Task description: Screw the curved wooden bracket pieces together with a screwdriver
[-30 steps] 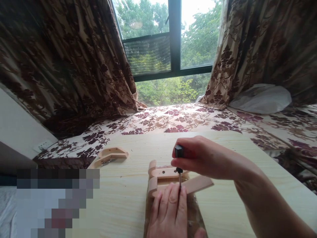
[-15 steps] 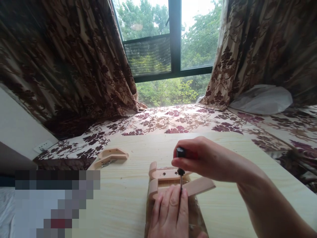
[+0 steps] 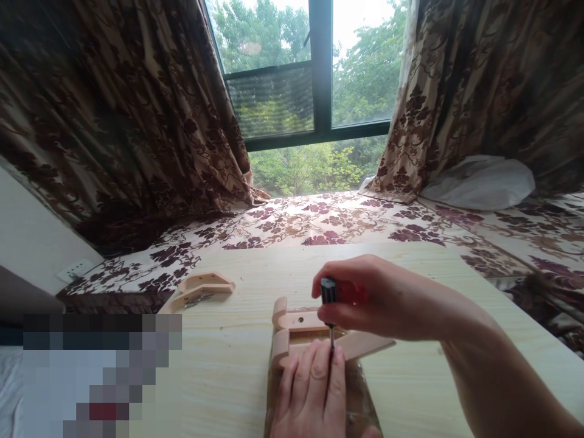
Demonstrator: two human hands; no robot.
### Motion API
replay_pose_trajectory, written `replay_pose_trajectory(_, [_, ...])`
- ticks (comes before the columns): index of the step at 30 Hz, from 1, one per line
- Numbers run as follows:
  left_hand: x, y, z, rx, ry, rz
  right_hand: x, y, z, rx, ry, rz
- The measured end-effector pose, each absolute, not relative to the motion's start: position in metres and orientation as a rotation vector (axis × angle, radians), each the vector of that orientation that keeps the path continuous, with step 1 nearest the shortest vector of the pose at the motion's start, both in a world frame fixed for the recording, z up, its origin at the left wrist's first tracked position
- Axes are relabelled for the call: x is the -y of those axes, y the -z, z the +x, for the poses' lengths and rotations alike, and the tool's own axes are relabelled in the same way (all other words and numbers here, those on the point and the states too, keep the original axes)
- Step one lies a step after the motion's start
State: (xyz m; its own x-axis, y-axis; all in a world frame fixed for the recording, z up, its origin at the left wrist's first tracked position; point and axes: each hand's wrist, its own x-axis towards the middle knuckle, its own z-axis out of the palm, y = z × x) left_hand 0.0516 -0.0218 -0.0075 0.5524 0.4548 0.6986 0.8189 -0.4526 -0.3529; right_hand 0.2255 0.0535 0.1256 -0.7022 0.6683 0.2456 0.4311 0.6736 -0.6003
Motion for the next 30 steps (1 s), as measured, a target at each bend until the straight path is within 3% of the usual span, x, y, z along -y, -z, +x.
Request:
replay_pose_trajectory(3, [0.021, 0.016, 0.061, 1.125, 0.825, -2.045, -0.050, -0.128, 0.226, 2.479, -0.781, -0.779])
replay_pose_trajectory(7, [0.019, 0.031, 0.070, 1.212, 0.993, -1.970, -0.054, -0.126, 0.224, 2.466, -0.606, -0.918])
replay_pose_trajectory(15, [0.021, 0.039, 0.071, 1.266, 1.046, -2.011, -0.053, -0.125, 0.223, 2.500, -0.645, -0.858])
replay_pose_trajectory(22, [0.022, 0.032, 0.073, 1.248, 1.068, -2.007, -0.057, -0.123, 0.224, 2.462, -0.469, -0.998])
replay_pose_trajectory(30, [0.023, 0.033, 0.072, 1.254, 1.030, -2.010, -0.052, -0.125, 0.223, 2.498, -0.674, -0.863])
